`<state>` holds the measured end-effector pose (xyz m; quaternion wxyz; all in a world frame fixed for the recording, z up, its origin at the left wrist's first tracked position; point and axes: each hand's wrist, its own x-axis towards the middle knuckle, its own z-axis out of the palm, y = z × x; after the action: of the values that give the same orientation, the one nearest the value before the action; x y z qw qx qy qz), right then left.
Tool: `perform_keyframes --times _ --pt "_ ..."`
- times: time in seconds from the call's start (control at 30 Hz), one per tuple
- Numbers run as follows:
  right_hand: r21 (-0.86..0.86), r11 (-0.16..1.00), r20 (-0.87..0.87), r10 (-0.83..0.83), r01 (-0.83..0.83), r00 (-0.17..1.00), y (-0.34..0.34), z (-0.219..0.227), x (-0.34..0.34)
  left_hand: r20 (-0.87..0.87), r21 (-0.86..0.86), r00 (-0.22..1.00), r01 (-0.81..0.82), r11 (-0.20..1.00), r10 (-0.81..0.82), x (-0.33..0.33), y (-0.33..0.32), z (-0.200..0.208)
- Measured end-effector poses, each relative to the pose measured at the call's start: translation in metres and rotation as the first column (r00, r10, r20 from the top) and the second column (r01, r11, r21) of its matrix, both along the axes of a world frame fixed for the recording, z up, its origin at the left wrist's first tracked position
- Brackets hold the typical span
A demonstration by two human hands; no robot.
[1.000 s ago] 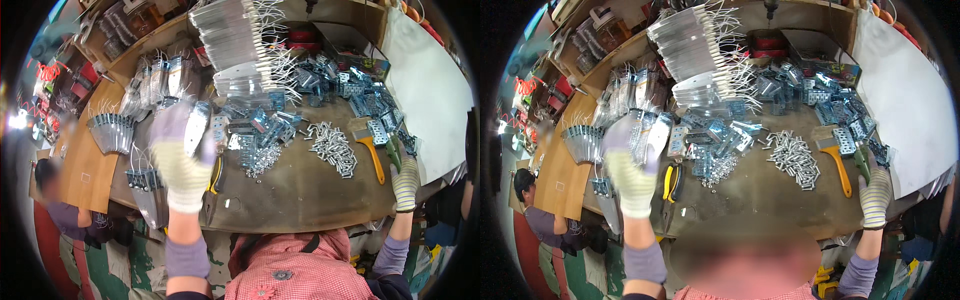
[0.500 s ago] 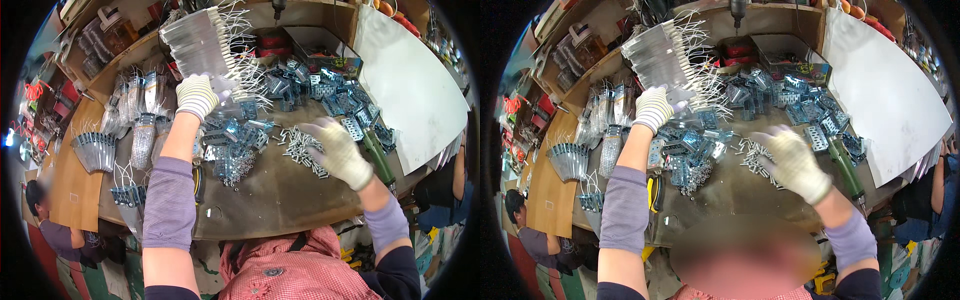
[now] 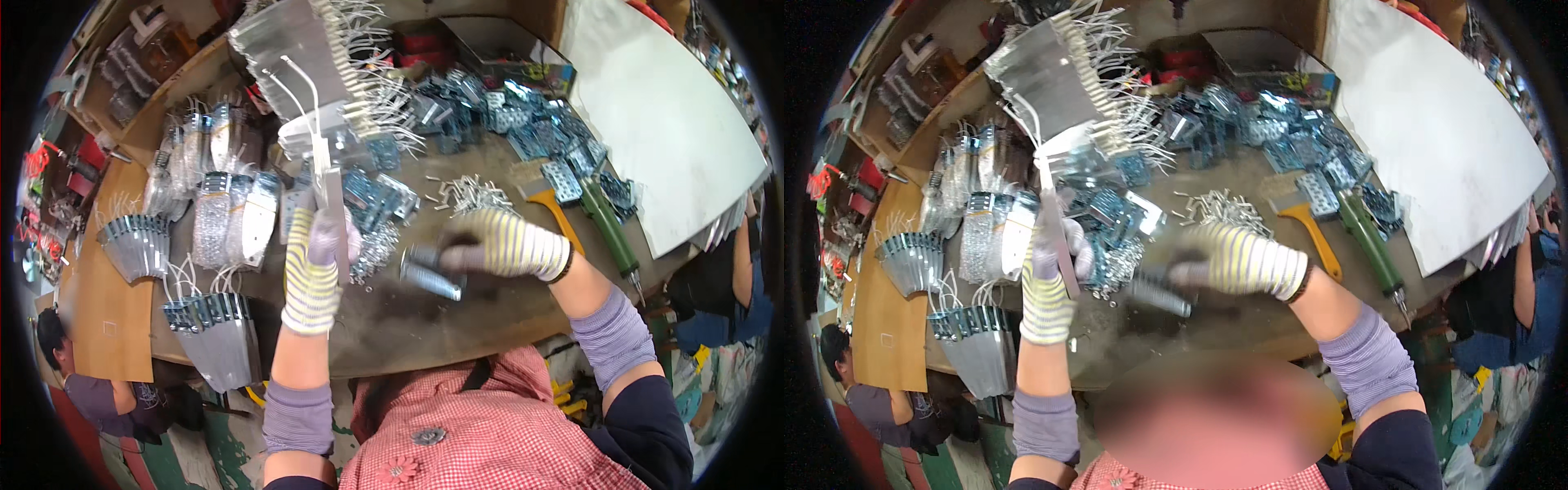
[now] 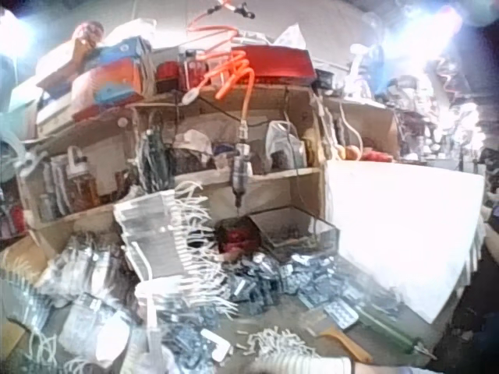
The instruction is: The person assembles metal components by aligning brackets and heating plates by hand, inserting screws, and tightening them using an electric screwdriver and pliers. The person then stacks the finished assemblies on the workbench.
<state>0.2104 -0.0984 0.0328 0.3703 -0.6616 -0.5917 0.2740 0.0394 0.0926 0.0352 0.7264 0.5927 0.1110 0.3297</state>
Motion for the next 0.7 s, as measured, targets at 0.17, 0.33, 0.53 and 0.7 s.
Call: perform_keyframes --times 0.17,0.33,0.53,0.7 --pt "-0.152 0.982 -0.159 0.084 -0.108 0.984 -0.01 -0.024 -0.027 -0.01 -0.245 0.999 0.031 0.969 -0.035 -0.004 -0.064 -0.013" --pt "-0.034 0.999 -0.283 0.021 -0.032 0.959 -0.02 -0.037 -0.036 -0.053 -0.041 0.997 0.045 0.998 -0.047 -0.017 -0.079 -0.035" --pt "0.0 0.997 -0.173 0.081 -0.082 0.982 -0.048 -0.018 -0.051 -0.062 0.064 0.991 -0.115 0.991 0.119 -0.029 -0.076 -0.054" --pt "0.056 0.989 -0.101 -0.134 0.14 0.986 -0.036 -0.026 -0.079 -0.052 0.076 0.992 -0.108 0.991 0.112 -0.037 -0.079 -0.055"
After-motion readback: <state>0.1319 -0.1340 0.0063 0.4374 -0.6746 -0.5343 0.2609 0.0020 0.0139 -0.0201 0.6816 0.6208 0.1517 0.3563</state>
